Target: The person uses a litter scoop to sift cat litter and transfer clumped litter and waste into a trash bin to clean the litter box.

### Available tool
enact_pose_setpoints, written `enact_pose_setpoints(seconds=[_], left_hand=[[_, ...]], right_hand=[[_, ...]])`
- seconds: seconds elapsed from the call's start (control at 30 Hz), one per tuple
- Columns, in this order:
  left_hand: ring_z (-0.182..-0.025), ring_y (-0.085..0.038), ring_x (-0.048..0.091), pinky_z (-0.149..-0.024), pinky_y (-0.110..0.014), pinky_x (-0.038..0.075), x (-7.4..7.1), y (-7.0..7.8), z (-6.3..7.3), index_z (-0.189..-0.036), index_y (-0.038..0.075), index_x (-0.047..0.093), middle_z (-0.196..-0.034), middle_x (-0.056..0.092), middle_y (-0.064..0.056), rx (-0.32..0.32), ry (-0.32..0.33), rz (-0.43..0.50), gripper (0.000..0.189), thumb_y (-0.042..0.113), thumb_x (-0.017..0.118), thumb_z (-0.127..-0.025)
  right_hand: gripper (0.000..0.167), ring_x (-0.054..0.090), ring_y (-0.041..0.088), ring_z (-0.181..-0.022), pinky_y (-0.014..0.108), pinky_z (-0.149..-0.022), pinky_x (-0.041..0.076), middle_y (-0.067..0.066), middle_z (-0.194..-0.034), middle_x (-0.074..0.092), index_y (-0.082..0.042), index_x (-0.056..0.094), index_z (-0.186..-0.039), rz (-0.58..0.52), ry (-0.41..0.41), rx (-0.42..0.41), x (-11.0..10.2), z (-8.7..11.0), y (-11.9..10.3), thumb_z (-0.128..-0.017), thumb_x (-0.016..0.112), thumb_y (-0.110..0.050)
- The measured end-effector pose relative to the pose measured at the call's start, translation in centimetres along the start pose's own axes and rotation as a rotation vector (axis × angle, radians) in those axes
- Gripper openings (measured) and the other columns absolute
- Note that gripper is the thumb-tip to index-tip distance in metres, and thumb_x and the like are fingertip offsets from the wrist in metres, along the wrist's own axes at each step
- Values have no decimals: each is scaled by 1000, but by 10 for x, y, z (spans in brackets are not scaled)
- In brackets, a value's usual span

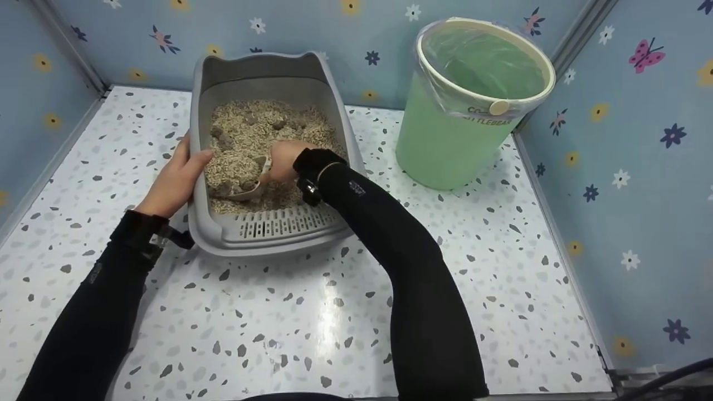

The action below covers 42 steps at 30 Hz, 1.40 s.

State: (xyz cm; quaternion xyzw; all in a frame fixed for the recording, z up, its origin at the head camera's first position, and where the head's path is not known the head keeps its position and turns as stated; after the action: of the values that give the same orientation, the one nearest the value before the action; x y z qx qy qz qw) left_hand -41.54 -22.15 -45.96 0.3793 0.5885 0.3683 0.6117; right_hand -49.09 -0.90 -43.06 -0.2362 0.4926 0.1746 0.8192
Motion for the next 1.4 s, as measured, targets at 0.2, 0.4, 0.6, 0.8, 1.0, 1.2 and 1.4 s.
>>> enact_pose_setpoints(seconds=[0.2, 0.4, 0.6, 0.8, 1.0, 1.2, 1.4], left_hand=[[-163, -51, 28, -133, -63, 24, 0, -2, 2, -179, 36, -8, -184, 13, -21, -8, 5, -24, 100, 79, 45, -106], [-161, -54, 32, -131, -65, 27, -1, 0, 0, -180, 37, -7, -183, 16, -23, -4, 5, -32, 103, 84, 45, -104], [-159, -55, 34, -130, -67, 28, -2, 1, 0, -180, 38, -6, -183, 17, -23, -2, 3, -31, 101, 83, 45, -105], [-163, -52, 27, -132, -66, 26, -1, 1, -1, -179, 35, -8, -184, 13, -21, -8, -14, -28, 101, 81, 43, -106], [-166, -49, 23, -133, -65, 23, 0, -1, -1, -179, 34, -10, -185, 9, -20, 5, -32, -21, 99, 79, 42, -108], [-166, -50, 22, -134, -65, 21, -1, -2, -3, -179, 34, -8, -185, 11, -20, 6, -21, -24, 98, 78, 43, -108], [-164, -53, 24, -133, -66, 21, -1, 0, -2, -180, 35, -8, -184, 14, -22, -2, -9, -37, 96, 76, 43, -109]], right_hand=[[65, 26, 8, -51, 27, -55, 26, -9, -58, 30, -20, 42, -60, -51, -30, -118, 4, -6, 0, -107, 74, -51], [63, 28, 8, -52, 26, -56, 28, -10, -60, 33, -21, 41, -61, -118, -47, -173, 5, -3, 5, -107, 74, -48], [61, 30, 9, -53, 28, -59, 30, -11, -59, 35, -21, 45, -61, -243, -31, -164, 4, 4, 14, -108, 73, -49], [61, 28, 9, -54, 27, -59, 28, -9, -61, 32, -22, 41, -64, -323, 70, -121, -3, 9, 17, -109, 71, -50], [60, 29, 10, -55, 28, -60, 28, -8, -63, 34, -22, 42, -65, -393, 160, -64, -12, 21, 26, -110, 70, -49], [55, 32, 11, -55, 29, -60, 29, -7, -62, 36, -20, 46, -68, -445, 281, 27, -24, 43, 39, -112, 70, -44], [52, 36, 10, -57, 29, -60, 35, -8, -64, 39, -21, 48, -71, -525, 370, 58, -29, 79, 44, -113, 69, -44]])
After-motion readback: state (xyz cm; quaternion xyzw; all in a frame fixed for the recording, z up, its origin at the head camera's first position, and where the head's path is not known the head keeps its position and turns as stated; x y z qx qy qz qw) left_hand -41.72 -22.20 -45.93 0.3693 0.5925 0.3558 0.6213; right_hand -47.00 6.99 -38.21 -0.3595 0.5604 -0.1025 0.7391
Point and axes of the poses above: each hand's wrist, its own z-axis away from the middle knuckle, its own x-axis out of the palm, y = z × x, the point moved 8 cm from there along -z, towards the middle knuckle
